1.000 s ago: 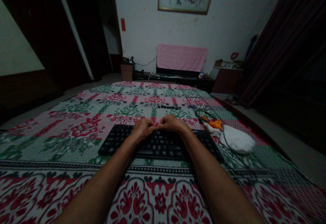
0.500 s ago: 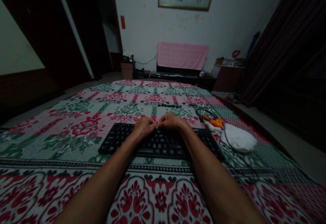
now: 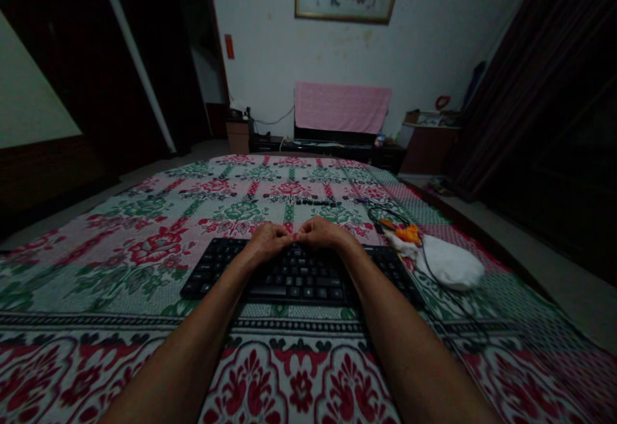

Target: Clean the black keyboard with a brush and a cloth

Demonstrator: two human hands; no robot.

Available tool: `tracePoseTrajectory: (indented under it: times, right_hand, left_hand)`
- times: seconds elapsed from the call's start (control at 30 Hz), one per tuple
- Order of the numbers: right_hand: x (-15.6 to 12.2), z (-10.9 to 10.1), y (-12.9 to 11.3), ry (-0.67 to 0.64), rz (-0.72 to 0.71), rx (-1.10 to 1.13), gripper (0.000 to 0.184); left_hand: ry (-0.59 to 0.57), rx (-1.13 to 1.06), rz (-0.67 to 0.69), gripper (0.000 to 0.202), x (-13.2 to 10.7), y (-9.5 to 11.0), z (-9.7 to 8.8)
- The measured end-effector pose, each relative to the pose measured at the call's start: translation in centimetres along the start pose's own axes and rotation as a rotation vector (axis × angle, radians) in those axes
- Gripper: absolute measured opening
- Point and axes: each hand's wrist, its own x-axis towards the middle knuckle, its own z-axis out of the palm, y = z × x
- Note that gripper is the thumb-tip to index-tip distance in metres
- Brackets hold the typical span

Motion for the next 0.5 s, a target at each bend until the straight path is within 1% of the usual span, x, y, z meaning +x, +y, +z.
tracePoseTrajectory:
  times: [0.07,0.13,0.27,0.33,0.4,0.5]
  right_hand:
    - [-0.2,-0.2,0.0,-0.034,-0.019,0.053,0.018]
    - [-0.3,-0.3,0.1,-0.062,-0.041,0.106,0.021]
    - [-0.5,-0.6,0.3,-0.056,-0.043,0.156,0.023]
    - [-0.7,-1.0,0.5,-0.029,-0.034,0.111,0.021]
    - [-1.1,-1.7,0.6,-0.014,-0.010,0.016,0.017]
    - [-1.9,-2.8,1.0,-0.057,0.053,-0.098,0.015]
  left_hand:
    - [-0.013,-0.043,0.019,0.029,0.1,-0.3,-0.1]
    - [0.000,-0.046,0.035,0.030,0.3,-0.6,-0.4]
    - [0.067,0.079,0.028,0.032,0.4,-1.4,-1.5]
    - [0.060,0.152,0.007,0.030,0.2,-1.7,-2.2]
    - [0.013,0.178,-0.008,0.028,0.0,-2.0,-2.9]
    - [-0.058,0.146,0.004,0.028,-0.3,-2.4,-3.4]
